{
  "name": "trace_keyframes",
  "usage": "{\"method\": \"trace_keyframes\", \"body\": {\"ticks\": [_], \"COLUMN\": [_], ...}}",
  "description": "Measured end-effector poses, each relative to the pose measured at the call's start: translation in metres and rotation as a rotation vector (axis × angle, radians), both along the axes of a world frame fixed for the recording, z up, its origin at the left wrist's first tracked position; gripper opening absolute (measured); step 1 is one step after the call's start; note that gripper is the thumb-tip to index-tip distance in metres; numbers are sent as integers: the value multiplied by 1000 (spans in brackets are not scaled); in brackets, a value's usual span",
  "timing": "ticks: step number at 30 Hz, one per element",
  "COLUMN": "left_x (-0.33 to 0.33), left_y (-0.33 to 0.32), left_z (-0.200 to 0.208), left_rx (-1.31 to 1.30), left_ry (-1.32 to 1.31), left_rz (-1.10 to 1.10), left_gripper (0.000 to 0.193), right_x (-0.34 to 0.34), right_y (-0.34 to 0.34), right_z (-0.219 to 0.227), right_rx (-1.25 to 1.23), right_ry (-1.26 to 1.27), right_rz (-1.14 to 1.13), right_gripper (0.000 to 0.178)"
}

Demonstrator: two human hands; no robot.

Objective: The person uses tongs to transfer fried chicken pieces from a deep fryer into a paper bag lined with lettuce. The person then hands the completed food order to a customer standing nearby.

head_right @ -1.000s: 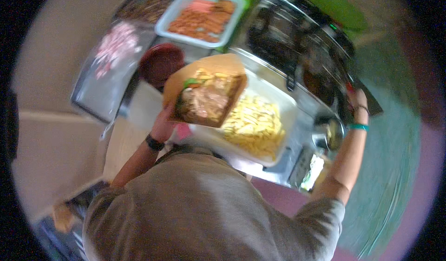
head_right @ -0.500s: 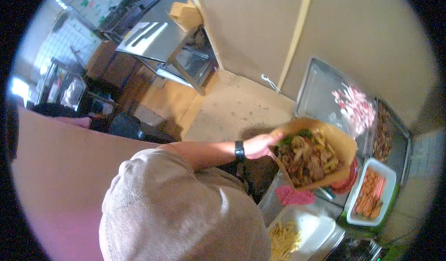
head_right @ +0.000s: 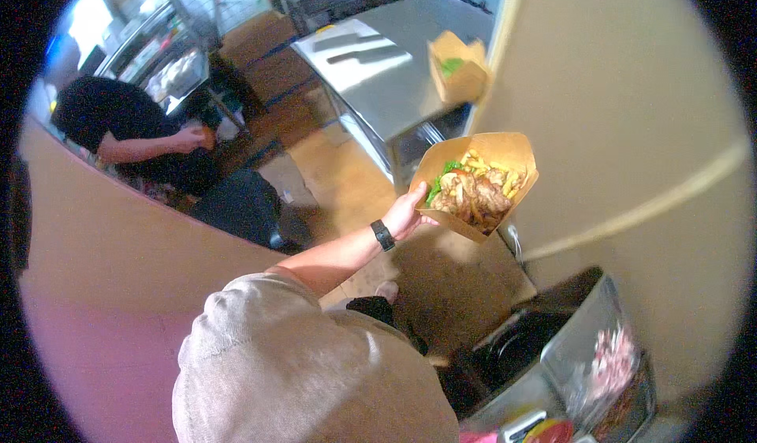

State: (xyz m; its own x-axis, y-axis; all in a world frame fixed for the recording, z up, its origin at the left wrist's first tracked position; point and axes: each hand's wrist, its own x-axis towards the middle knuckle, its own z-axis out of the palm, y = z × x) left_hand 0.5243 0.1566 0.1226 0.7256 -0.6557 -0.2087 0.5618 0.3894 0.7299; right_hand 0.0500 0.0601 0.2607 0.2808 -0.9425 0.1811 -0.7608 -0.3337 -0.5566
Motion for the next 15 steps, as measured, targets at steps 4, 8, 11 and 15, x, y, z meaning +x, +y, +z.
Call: {"method": "trace_keyframes", "body": {"ticks": [4,8,11,15], "left_x": [87,146,175,200], "left_y": [57,119,179,239], "left_z": [-13,-7,-4,14], "left_rx": [-21,48,109,48], "left_ry": [-58,-77,-63,-50], "left_rz": [110,396,636,994], "left_gripper": [46,51,54,51], "right_x": [87,172,232,300], "right_y": [-28,-50,-82,-123], "right_z": [-36,-76,-121,-169], "right_rx": [174,494,355,513], "right_ry": [40,-341,-193,0], "right_rz": [164,249,525,809], "right_gripper": [33,30,41,33]}}
